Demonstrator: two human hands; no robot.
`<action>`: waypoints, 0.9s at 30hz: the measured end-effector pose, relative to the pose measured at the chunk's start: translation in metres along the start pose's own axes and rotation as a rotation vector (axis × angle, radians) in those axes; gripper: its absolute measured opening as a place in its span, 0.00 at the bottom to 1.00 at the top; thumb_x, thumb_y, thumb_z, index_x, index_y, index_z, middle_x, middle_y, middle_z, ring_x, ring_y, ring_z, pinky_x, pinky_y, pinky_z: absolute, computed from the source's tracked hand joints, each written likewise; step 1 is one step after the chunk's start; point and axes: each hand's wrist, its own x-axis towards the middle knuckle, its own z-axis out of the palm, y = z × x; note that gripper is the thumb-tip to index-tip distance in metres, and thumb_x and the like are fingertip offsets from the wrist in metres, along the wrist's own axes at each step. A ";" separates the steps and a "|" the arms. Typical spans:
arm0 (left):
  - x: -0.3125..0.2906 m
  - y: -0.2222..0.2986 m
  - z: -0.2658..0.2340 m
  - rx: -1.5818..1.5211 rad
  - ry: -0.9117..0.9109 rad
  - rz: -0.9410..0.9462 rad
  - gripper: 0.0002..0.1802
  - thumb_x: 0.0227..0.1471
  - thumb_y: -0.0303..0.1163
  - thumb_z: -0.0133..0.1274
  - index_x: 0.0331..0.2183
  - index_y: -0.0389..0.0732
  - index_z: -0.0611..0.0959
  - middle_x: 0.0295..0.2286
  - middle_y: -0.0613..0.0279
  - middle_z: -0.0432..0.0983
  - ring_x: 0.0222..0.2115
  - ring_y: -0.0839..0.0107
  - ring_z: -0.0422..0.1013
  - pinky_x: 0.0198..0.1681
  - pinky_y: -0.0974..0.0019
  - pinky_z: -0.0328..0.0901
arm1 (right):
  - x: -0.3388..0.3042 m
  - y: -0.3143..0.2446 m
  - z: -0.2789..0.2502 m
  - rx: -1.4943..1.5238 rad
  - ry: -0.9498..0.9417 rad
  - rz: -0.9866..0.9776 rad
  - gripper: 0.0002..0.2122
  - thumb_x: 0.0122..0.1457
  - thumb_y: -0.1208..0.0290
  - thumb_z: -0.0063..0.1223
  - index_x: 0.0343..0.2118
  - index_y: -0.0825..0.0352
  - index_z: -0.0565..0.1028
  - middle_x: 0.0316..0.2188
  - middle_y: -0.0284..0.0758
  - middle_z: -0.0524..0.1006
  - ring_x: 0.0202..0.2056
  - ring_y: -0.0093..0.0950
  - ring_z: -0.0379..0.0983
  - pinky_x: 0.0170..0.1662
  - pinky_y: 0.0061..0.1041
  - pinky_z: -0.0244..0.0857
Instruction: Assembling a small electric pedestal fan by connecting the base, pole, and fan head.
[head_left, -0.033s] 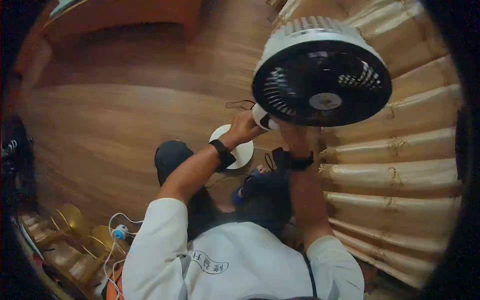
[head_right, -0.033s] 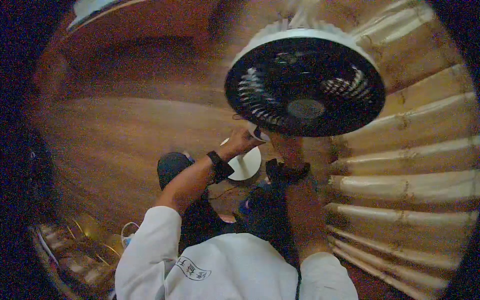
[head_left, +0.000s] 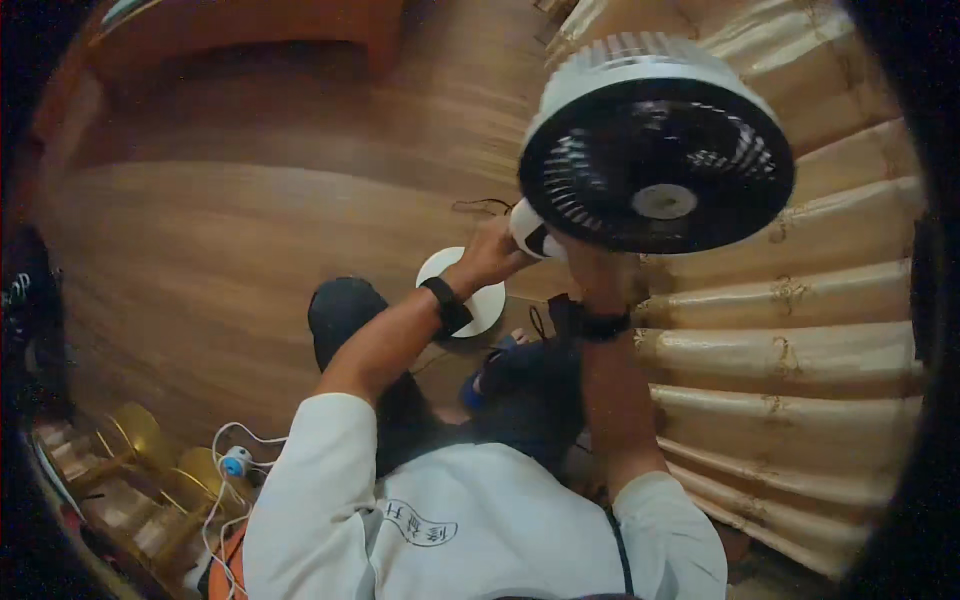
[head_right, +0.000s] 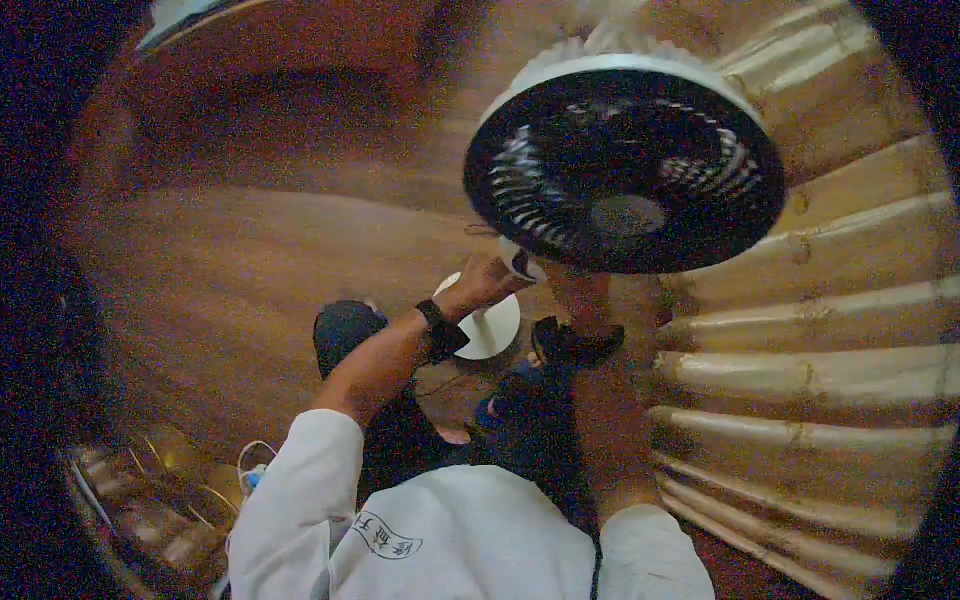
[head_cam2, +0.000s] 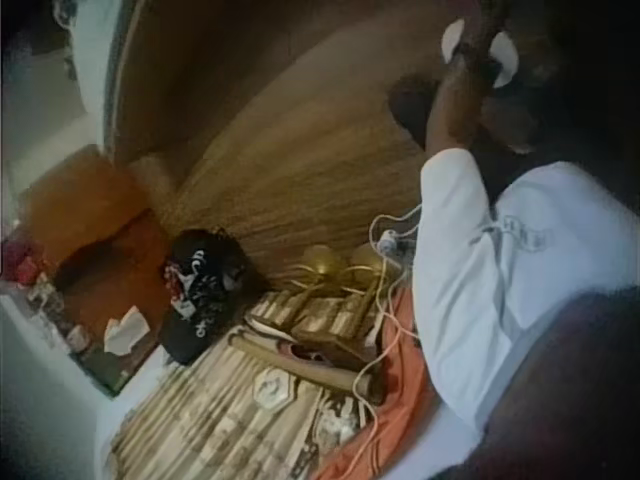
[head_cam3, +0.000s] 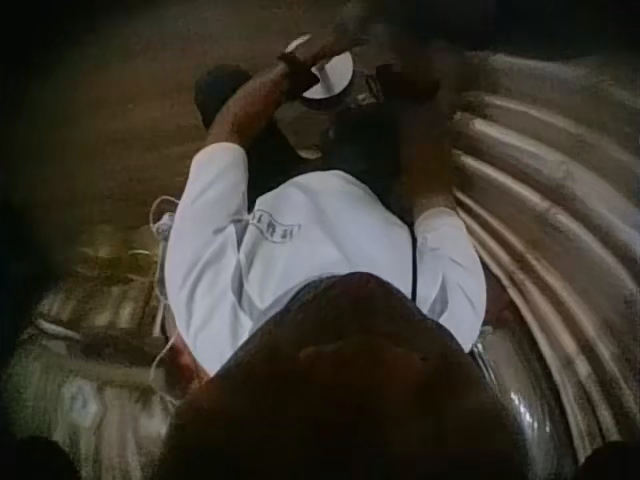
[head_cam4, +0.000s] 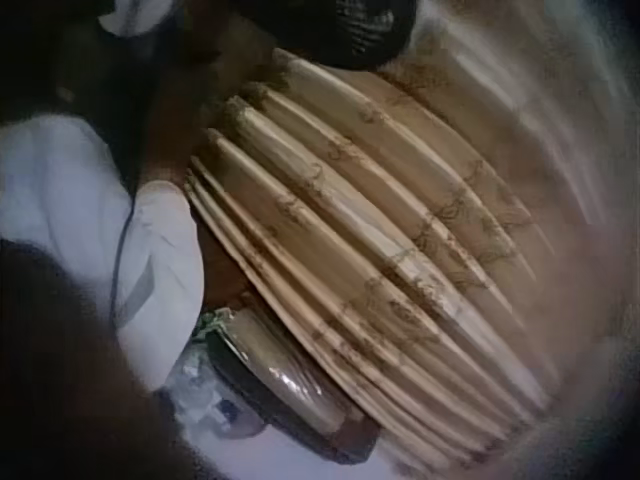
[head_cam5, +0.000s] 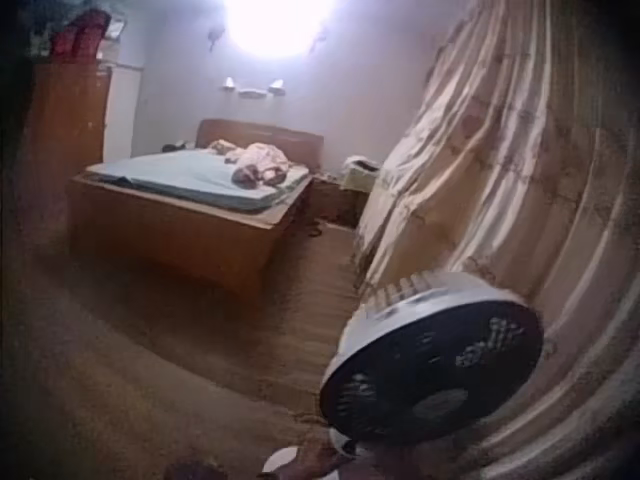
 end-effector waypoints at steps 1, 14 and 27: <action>-0.003 0.001 -0.005 0.070 0.034 0.079 0.19 0.45 0.42 0.63 0.39 0.45 0.82 0.34 0.53 0.80 0.37 0.50 0.74 0.40 0.52 0.67 | 0.001 -0.019 -0.002 0.146 -0.023 0.187 0.22 0.50 0.65 0.70 0.47 0.65 0.78 0.47 0.38 0.77 0.47 0.33 0.72 0.55 0.35 0.64; 0.021 -0.009 -0.027 -0.259 0.135 0.038 0.19 0.45 0.31 0.64 0.41 0.40 0.82 0.33 0.52 0.81 0.35 0.60 0.79 0.39 0.59 0.71 | 0.057 -0.019 0.003 -0.457 0.172 -0.454 0.15 0.50 0.68 0.70 0.39 0.69 0.80 0.38 0.33 0.80 0.39 0.29 0.75 0.44 0.32 0.70; 0.047 0.020 -0.027 -0.172 -0.210 -0.042 0.15 0.46 0.27 0.61 0.39 0.36 0.82 0.32 0.57 0.83 0.31 0.73 0.77 0.37 0.65 0.72 | 0.040 -0.002 -0.049 0.739 0.029 0.360 0.12 0.53 0.69 0.65 0.34 0.73 0.79 0.33 0.34 0.78 0.37 0.26 0.74 0.42 0.28 0.68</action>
